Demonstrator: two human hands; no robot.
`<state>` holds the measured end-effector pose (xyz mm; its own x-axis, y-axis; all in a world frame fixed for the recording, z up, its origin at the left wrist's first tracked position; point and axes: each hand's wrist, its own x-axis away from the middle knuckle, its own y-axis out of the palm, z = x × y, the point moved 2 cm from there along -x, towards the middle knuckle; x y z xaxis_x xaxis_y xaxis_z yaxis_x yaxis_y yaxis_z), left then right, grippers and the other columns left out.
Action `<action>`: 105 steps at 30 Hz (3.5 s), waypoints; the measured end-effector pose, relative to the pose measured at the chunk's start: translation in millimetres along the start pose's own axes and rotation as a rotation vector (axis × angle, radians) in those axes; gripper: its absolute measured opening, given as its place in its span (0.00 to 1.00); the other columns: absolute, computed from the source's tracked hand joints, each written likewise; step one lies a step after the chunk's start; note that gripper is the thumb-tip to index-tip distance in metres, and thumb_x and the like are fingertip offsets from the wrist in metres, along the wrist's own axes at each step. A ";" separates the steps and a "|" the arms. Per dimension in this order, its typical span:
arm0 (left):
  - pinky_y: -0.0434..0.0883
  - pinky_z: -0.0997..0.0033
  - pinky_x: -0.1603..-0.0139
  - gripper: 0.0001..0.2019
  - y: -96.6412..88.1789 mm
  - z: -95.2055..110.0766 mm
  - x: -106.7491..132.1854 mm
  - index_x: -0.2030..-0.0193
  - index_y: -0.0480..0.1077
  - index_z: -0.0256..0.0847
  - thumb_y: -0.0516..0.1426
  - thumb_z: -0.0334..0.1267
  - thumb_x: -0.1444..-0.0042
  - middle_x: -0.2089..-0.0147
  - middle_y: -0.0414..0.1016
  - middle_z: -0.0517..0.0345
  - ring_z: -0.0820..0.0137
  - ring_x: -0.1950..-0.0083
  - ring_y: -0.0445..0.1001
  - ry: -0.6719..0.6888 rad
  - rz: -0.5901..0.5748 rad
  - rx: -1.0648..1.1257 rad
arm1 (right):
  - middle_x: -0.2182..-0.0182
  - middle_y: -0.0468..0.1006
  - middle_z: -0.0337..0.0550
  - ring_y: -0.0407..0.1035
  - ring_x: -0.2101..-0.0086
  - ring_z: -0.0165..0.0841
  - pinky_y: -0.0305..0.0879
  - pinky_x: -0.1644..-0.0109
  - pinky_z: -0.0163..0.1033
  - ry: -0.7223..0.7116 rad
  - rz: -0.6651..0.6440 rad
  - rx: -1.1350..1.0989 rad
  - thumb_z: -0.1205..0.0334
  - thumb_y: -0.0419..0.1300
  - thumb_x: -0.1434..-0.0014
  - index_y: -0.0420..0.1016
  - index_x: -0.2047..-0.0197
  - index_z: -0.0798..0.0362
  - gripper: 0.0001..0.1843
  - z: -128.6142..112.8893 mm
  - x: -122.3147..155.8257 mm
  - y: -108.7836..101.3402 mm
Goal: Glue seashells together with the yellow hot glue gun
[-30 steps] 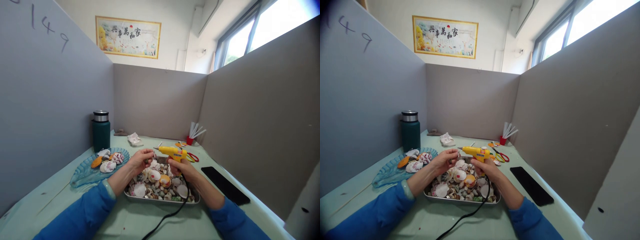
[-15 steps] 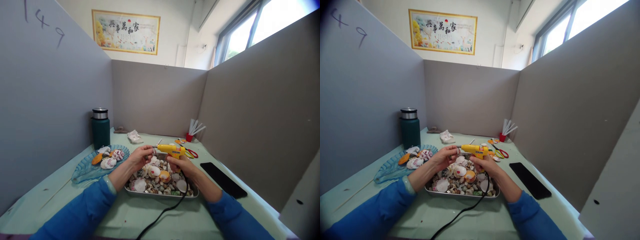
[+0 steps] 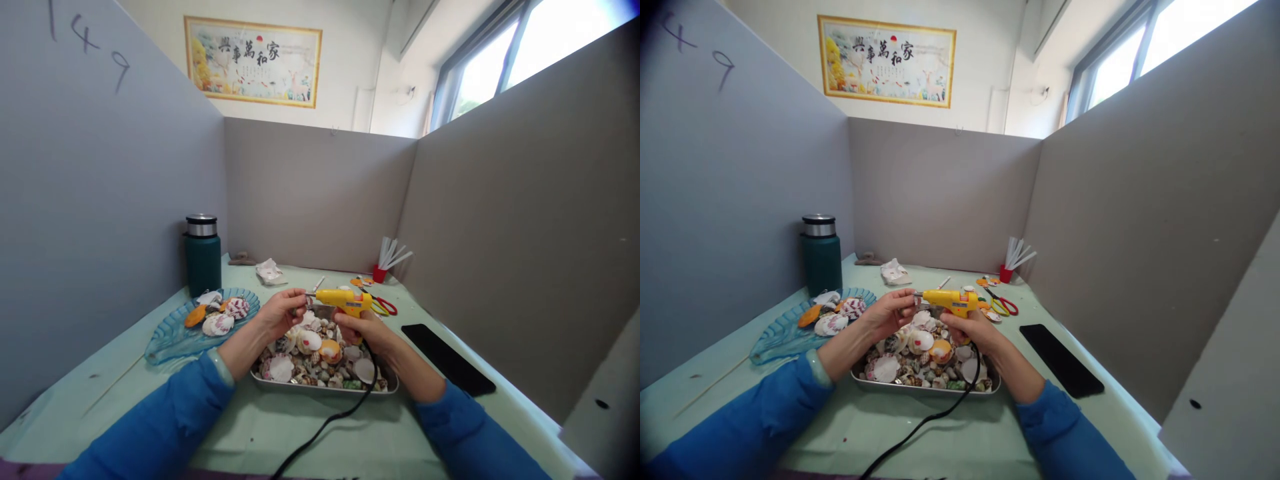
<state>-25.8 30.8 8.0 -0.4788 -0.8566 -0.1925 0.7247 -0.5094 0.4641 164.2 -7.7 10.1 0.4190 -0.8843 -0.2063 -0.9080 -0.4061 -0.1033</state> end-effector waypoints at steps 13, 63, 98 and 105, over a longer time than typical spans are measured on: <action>0.56 0.81 0.82 0.11 4.7 5.3 2.7 0.68 0.67 0.33 0.65 0.31 0.58 0.77 0.62 0.64 0.82 0.80 0.60 0.010 0.017 0.038 | 0.86 0.60 0.30 0.51 0.85 0.22 0.47 0.80 0.32 -0.004 -0.019 0.032 0.50 0.62 0.51 0.68 0.71 0.55 0.16 5.4 -0.3 -2.5; 0.56 0.80 0.81 0.09 3.1 2.7 1.8 0.68 0.67 0.33 0.63 0.29 0.56 0.76 0.62 0.62 0.82 0.80 0.59 -0.023 -0.064 0.017 | 0.88 0.58 0.30 0.51 0.85 0.22 0.45 0.79 0.32 0.006 -0.041 0.057 0.52 0.61 0.50 0.65 0.77 0.55 0.15 -0.3 1.8 -1.8; 0.57 0.80 0.81 0.14 6.6 5.4 4.9 0.64 0.68 0.35 0.64 0.29 0.58 0.76 0.64 0.64 0.82 0.81 0.60 -0.040 -0.040 0.042 | 0.87 0.58 0.32 0.51 0.84 0.22 0.47 0.78 0.34 -0.019 -0.060 0.062 0.51 0.59 0.48 0.60 0.82 0.55 0.20 4.2 -0.9 -5.3; 0.56 0.81 0.81 0.13 3.8 4.4 2.2 0.63 0.67 0.35 0.63 0.29 0.56 0.75 0.63 0.63 0.82 0.79 0.61 -0.001 -0.037 0.061 | 0.87 0.58 0.32 0.51 0.84 0.22 0.47 0.78 0.33 -0.010 -0.041 0.098 0.51 0.61 0.50 0.62 0.81 0.55 0.19 -1.3 3.6 -1.6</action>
<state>-26.3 27.4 13.2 -0.5049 -0.8373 -0.2096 0.6751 -0.5344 0.5086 167.2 -10.5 10.7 0.4559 -0.8651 -0.2094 -0.8854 -0.4167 -0.2061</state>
